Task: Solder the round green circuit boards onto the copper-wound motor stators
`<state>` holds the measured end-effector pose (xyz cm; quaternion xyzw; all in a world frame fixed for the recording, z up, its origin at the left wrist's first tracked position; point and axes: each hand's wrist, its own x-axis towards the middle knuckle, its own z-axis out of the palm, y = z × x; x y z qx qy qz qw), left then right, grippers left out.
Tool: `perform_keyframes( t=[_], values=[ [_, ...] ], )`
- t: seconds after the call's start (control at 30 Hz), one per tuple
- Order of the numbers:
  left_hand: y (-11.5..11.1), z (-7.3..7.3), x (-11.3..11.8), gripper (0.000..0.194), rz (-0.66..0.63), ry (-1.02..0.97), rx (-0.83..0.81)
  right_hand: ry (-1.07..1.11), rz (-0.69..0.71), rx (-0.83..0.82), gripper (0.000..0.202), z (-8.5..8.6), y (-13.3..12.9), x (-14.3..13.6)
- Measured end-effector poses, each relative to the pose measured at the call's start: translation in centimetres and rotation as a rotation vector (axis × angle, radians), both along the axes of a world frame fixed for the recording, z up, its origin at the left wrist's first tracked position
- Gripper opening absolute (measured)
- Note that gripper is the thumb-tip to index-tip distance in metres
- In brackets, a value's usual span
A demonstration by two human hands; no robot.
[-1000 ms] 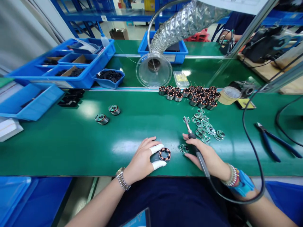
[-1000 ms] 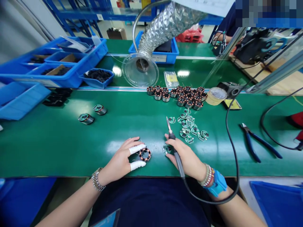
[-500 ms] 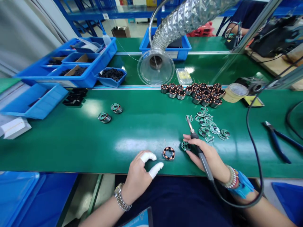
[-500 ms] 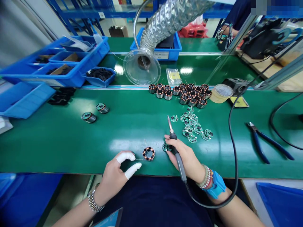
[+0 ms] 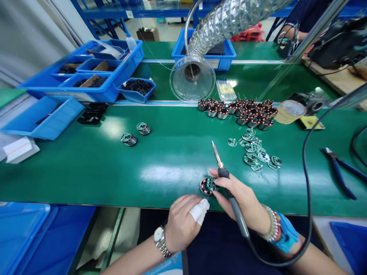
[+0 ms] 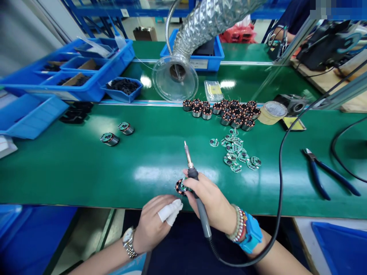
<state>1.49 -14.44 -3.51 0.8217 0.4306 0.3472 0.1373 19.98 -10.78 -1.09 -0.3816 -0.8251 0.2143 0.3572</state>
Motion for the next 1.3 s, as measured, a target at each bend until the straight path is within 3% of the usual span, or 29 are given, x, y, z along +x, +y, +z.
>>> perform_keyframes(
  t=[0.23, 0.33, 0.43, 0.57, 0.7, 0.93, 1.3],
  values=[
    [-0.1, 0.9, -0.2, 0.022, -0.124, -0.095, -0.049, -0.041, 0.076, 0.023, 0.039, 0.1, -0.3, -0.4],
    [0.6, 1.5, -1.2, 0.013, -0.015, -0.158, -0.279, -0.034, 0.097, 0.017, 0.039, 0.2, -0.2, -0.4],
    [1.9, 2.1, -1.9, 0.012, 0.126, -0.243, -0.631, -0.044, 0.108, 0.001, 0.038, 0.1, -0.1, -0.4],
    [3.6, 2.8, -1.7, 0.011, 0.097, -0.498, -1.037, -0.059, 0.103, -0.004, 0.037, 0.0, -0.1, -0.4],
    [4.5, 3.3, -0.8, 0.013, 0.097, -0.680, -1.210, -0.063, 0.111, -0.011, 0.037, 0.3, -0.1, -0.3],
    [5.0, 3.5, 0.1, 0.015, 0.054, -0.752, -1.254, 0.020, -0.023, 0.007, 0.032, 0.9, 0.6, -1.2],
    [4.9, 3.8, 0.2, 0.018, 0.079, -0.768, -1.216, -0.071, 0.078, 0.116, 0.029, 0.6, 1.6, -1.8]
  ],
)
